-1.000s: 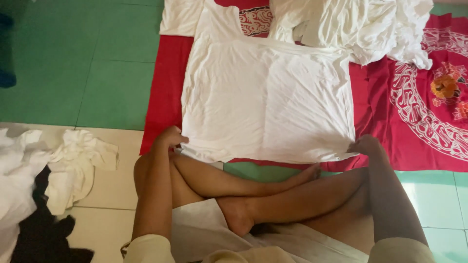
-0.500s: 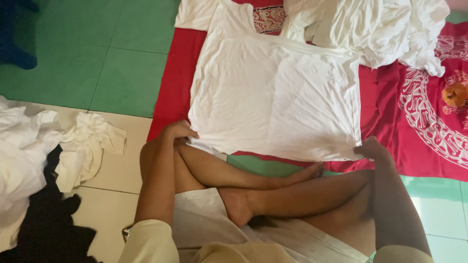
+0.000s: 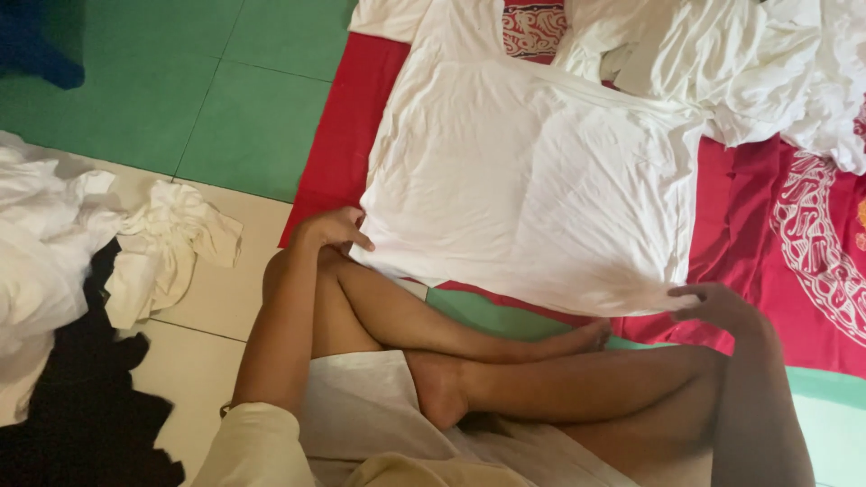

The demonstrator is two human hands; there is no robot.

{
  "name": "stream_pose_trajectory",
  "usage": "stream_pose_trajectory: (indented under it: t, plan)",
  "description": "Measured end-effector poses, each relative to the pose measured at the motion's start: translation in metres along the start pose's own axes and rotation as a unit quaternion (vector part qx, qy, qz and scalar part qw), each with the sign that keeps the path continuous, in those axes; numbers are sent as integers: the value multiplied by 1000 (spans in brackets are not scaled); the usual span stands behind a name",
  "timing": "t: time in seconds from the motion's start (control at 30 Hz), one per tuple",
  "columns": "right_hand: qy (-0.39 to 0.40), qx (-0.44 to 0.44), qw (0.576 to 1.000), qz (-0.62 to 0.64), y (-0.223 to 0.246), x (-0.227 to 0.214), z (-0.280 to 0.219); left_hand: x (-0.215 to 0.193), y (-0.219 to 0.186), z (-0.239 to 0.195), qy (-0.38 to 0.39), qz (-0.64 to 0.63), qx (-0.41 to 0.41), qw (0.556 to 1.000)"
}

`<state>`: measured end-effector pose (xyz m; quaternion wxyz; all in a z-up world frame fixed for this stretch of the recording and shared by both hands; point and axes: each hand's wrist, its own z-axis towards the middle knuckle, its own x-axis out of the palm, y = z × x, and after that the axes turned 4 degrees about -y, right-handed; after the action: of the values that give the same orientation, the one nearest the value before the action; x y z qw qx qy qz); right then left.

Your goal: The person sits on the floor and folds white shirts one by one. They smooth the fabric, fold the sleeves and sides, and stack the folded shirts on a red patterned cloth.

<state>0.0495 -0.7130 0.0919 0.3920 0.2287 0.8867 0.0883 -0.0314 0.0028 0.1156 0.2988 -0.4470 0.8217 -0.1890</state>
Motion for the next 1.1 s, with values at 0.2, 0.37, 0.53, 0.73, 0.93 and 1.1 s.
stream_pose_trajectory:
  t: [0.2, 0.37, 0.53, 0.73, 0.93, 1.1]
  plan:
    - [-112, -6, 994, -17, -3, -17, 16, -8, -12, 19, -87, -223, -1, 971]
    - [-148, -34, 980, 128, 47, -37, -5, -27, -47, 49, -39, -335, 81, 938]
    - [-158, -94, 956, 228, 11, -53, 78, -53, -85, 103, -98, -368, 72, 922]
    - [-217, 7, 967, 136, 85, -48, 71, -72, -103, 169, -152, -447, 54, 880]
    - [-241, 96, 950, 173, 111, -35, 88, -67, -70, 204, -179, -547, 146, 805]
    - [-206, -26, 976, 70, 91, -46, 110, -54, -66, 176, -428, -85, 253, 864]
